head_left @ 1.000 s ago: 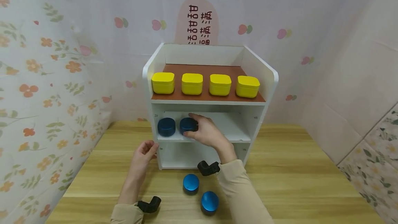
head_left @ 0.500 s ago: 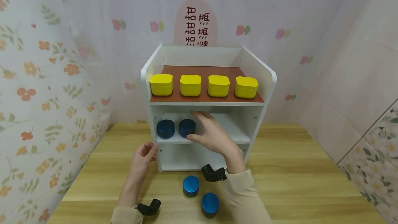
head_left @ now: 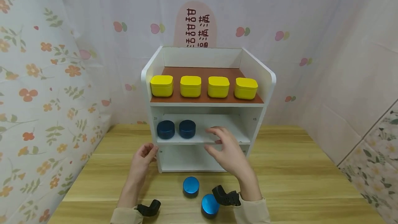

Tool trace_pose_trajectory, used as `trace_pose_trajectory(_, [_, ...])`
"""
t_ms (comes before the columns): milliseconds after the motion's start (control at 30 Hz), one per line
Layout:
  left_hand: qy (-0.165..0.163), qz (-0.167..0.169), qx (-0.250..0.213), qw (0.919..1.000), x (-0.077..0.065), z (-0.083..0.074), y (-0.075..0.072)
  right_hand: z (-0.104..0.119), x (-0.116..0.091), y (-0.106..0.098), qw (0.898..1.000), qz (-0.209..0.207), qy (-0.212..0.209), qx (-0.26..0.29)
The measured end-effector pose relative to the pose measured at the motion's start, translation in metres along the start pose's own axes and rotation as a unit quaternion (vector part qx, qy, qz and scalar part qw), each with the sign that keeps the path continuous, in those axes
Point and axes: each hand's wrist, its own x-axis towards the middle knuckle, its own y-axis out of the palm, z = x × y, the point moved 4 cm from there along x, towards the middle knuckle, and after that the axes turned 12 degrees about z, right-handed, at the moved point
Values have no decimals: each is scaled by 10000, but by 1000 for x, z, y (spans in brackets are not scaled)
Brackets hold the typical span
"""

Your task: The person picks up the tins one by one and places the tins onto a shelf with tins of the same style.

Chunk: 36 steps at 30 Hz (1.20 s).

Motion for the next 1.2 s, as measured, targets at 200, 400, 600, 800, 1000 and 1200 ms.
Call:
trace_pose_trajectory(200, [27, 2, -10, 10000, 1, 0, 0, -16, -21, 4, 9995, -188, 217, 129])
trace_pose_trajectory(400, [0, 78, 12, 10000, 0, 0, 0, -38, -41, 16, 9946, -14, 681, 779])
trace_pose_trajectory(600, [20, 94, 1, 10000, 1, 0, 0, -58, -54, 27, 9881, 152, 792, 1312])
trace_pose_trajectory(800, [33, 25, 15, 10000, 0, 0, -2, -71, -63, 41, 9753, 808, 674, 1944])
trace_pose_trajectory(1000, [50, 33, 9, 10000, 0, 2, 0, -79, -70, 53, 9613, 1517, 619, 2216])
trace_pose_trajectory(1200, [48, 13, 6, 10000, 0, 2, 0, -85, -74, 66, 9388, 2250, 694, 2513])
